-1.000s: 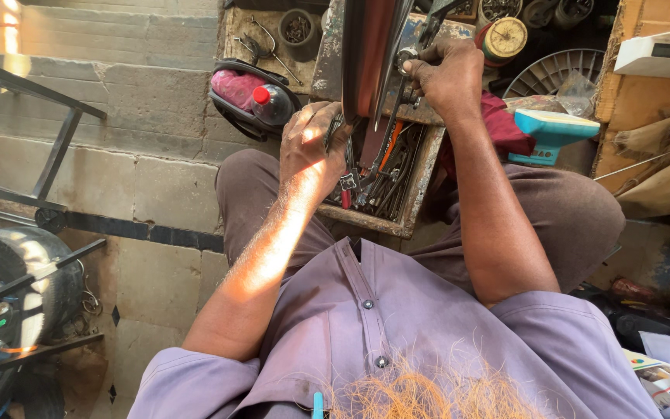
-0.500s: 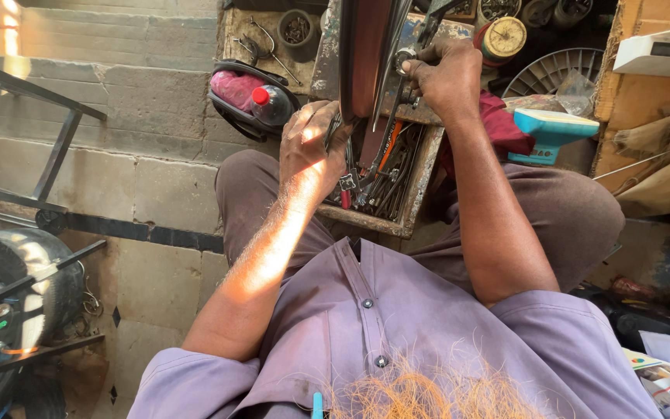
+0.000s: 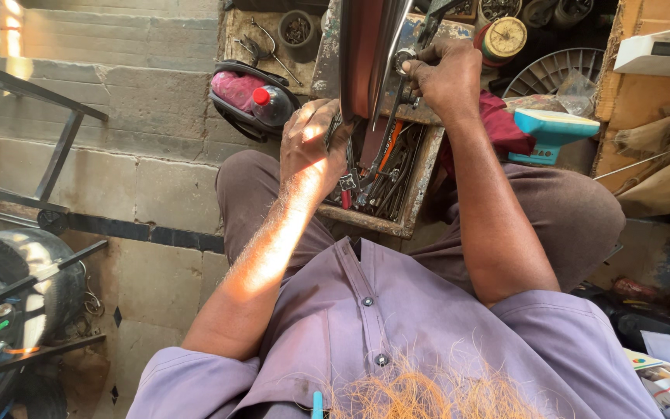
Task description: The person sits on the floor and uses a wrench to tighten the spokes on a bicycle wheel. They rotate the wheel to access different spokes and continue tightening them.
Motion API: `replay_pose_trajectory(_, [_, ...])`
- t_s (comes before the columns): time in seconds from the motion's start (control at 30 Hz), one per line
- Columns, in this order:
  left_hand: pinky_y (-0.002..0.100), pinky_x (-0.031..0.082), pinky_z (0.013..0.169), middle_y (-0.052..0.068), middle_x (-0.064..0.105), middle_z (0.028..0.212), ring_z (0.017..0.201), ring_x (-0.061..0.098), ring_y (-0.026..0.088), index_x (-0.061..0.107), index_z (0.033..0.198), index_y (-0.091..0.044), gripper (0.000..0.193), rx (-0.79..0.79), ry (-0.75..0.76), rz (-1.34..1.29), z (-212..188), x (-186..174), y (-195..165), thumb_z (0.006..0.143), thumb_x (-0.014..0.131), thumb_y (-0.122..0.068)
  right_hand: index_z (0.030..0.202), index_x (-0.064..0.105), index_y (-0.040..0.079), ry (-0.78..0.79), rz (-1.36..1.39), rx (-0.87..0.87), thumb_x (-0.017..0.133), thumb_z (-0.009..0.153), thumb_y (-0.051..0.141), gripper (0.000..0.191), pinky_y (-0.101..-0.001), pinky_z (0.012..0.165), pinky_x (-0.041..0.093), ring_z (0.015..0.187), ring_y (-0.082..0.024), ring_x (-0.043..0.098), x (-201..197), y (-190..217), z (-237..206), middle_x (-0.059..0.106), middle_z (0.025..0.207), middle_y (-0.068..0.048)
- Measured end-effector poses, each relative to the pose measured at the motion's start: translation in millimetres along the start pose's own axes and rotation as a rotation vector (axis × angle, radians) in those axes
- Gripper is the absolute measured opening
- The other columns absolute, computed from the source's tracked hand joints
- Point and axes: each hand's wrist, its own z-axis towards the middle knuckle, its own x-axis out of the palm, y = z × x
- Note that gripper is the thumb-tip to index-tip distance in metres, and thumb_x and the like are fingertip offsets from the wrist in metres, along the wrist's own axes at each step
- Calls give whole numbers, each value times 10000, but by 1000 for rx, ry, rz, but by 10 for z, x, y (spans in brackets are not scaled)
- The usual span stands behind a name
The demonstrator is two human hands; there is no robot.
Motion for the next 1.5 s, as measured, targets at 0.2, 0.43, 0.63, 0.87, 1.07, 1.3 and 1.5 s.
replay_pose_trajectory(0.2, [439, 516, 1011, 134, 718, 1182, 1150, 669, 331, 703, 1225, -34, 341, -2, 4, 4, -17, 0, 9, 899, 789, -85, 936, 753, -8, 6, 10, 18, 835, 882, 100, 146, -209, 464, 560, 590, -77, 710, -3, 15, -16, 755, 759, -87])
replay_pose_trajectory(0.43, [421, 538, 991, 139, 718, 1185, 1135, 688, 324, 695, 1234, -42, 345, -1, 0, -14, -13, -22, -48, 910, 793, -108, 929, 748, -4, -1, -8, 47, 826, 885, 109, 145, -209, 459, 568, 584, -75, 710, 4, 33, -34, 750, 756, -89])
replay_pose_trajectory(0.63, [421, 545, 989, 150, 713, 1219, 1167, 672, 346, 719, 1214, -56, 280, 60, 12, -1, -65, 46, 37, 947, 756, -133, 940, 750, -12, -5, 2, 43, 827, 880, 101, 149, -210, 467, 570, 588, -80, 707, 8, 57, -53, 754, 761, -94])
replay_pose_trajectory(0.87, [402, 554, 1023, 70, 733, 1208, 1181, 716, 286, 749, 1147, -125, 143, 280, -140, -113, -80, 53, -9, 1039, 656, -132, 951, 752, -29, -1, 29, 61, 822, 877, 72, 143, -227, 460, 549, 583, -94, 705, -2, 100, -68, 759, 767, -99])
replay_pose_trajectory(1.07, [312, 582, 853, 38, 710, 1086, 1011, 686, 203, 684, 1182, -117, 193, 357, -333, -211, 189, -247, -348, 1103, 638, -286, 923, 755, -30, -3, 61, 66, 840, 860, 56, 137, -226, 468, 553, 558, -73, 713, 37, 3, -48, 761, 759, -87])
replay_pose_trajectory(1.3, [237, 547, 666, 16, 727, 996, 790, 674, 94, 729, 1152, -91, 257, 278, -374, -239, 357, -414, -456, 1105, 650, -331, 964, 746, -49, -17, 67, 19, 820, 879, 29, 137, -256, 468, 545, 572, -121, 698, 111, -129, -91, 754, 786, -120])
replay_pose_trajectory(1.5, [291, 587, 753, 54, 722, 1015, 881, 702, 143, 681, 1206, -71, 324, 169, -191, -754, 572, -81, 336, 1117, 590, -369, 1026, 727, -61, 31, 419, 47, 731, 949, -20, 87, -270, 556, 634, 674, -163, 740, 68, -89, -82, 757, 858, -122])
